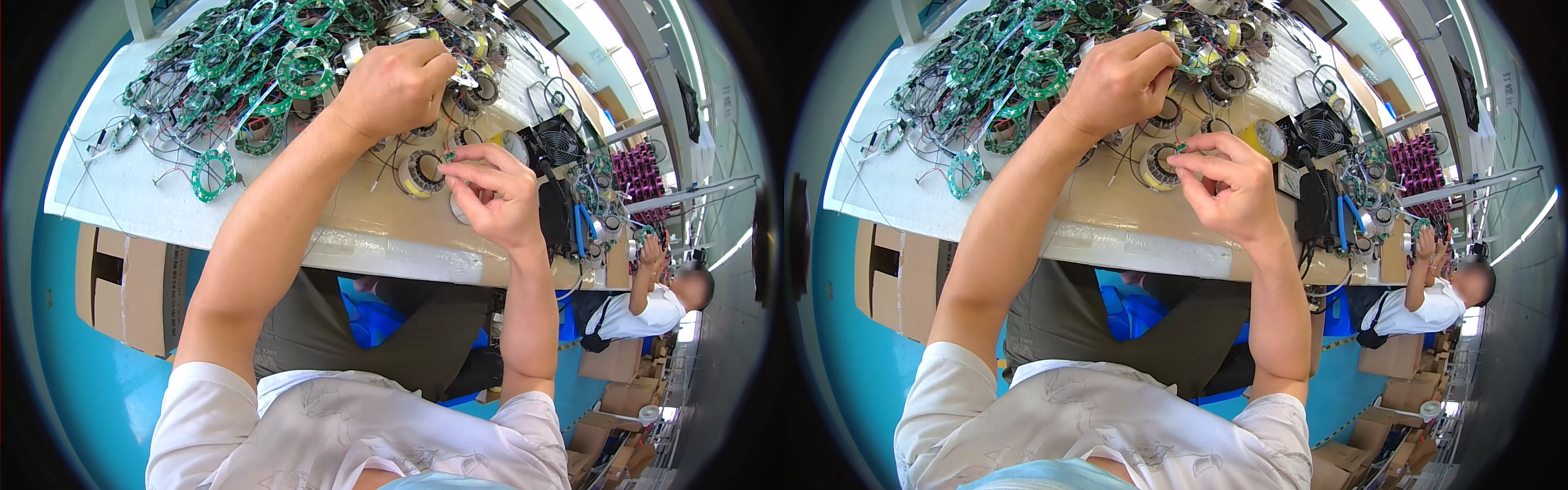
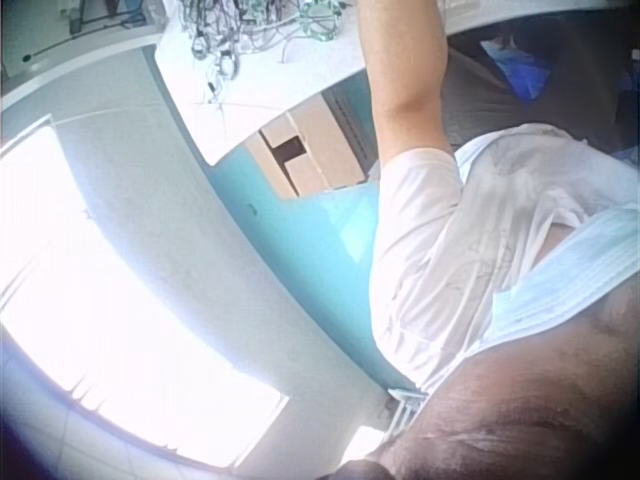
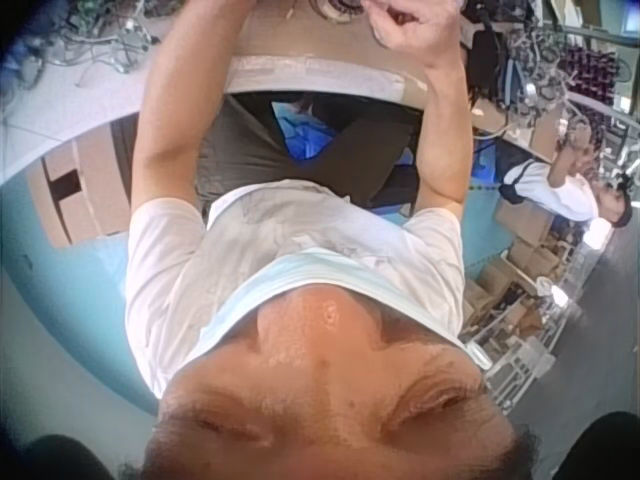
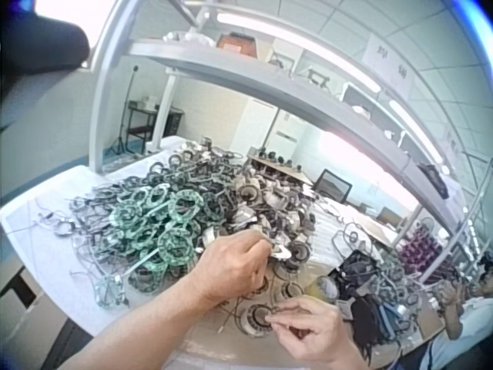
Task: Soldering wires onto small circular printed circuit boards at a manufacturing workbench.
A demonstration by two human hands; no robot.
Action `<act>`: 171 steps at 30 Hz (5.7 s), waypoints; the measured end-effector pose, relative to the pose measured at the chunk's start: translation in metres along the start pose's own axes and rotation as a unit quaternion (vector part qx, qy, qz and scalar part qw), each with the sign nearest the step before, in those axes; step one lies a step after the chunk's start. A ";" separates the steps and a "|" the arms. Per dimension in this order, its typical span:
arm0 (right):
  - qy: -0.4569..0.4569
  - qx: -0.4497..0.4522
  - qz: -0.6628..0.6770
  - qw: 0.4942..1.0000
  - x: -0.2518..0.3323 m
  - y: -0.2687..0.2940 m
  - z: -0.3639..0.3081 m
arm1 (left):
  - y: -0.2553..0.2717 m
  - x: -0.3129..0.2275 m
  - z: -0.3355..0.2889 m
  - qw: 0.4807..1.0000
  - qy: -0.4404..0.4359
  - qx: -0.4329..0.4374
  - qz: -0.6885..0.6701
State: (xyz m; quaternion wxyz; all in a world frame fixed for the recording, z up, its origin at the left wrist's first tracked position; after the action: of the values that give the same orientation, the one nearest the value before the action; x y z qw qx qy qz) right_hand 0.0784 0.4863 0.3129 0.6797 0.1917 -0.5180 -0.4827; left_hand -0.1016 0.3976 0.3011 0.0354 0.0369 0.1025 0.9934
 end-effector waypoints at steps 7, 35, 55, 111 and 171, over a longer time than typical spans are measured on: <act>0.029 0.014 0.010 0.999 -0.006 -0.004 -0.004 | 0.001 0.000 -0.002 1.000 0.019 -0.012 0.015; -0.019 0.037 -0.043 0.998 0.001 0.018 0.034 | 0.027 0.032 0.004 0.773 0.377 -0.394 -0.323; 0.030 -0.139 -0.148 0.979 -0.053 0.052 0.159 | 0.004 0.002 0.001 0.783 0.454 -0.038 -0.424; -0.238 -0.021 0.284 0.929 -0.140 0.053 -0.011 | -0.020 -0.022 -0.006 0.832 0.338 0.331 -0.291; -0.062 -0.193 0.115 0.973 -0.069 -0.019 -0.010 | -0.035 -0.053 -0.012 0.922 0.244 0.220 -0.206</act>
State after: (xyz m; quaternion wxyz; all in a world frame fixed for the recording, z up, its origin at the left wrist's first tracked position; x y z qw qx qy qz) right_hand 0.0788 0.5339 0.2590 0.7213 -0.0338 -0.4746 -0.5033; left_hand -0.0481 0.4251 0.2787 0.2044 -0.2217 0.3291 0.8949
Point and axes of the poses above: each hand's wrist, its own z-axis towards the middle knuckle, its own y-axis out of the back of the hand, x = y × z, the point moved 3 cm from there along z, towards the middle knuckle, and after that the axes turned 8 degrees about -y, right-handed, at the moved point
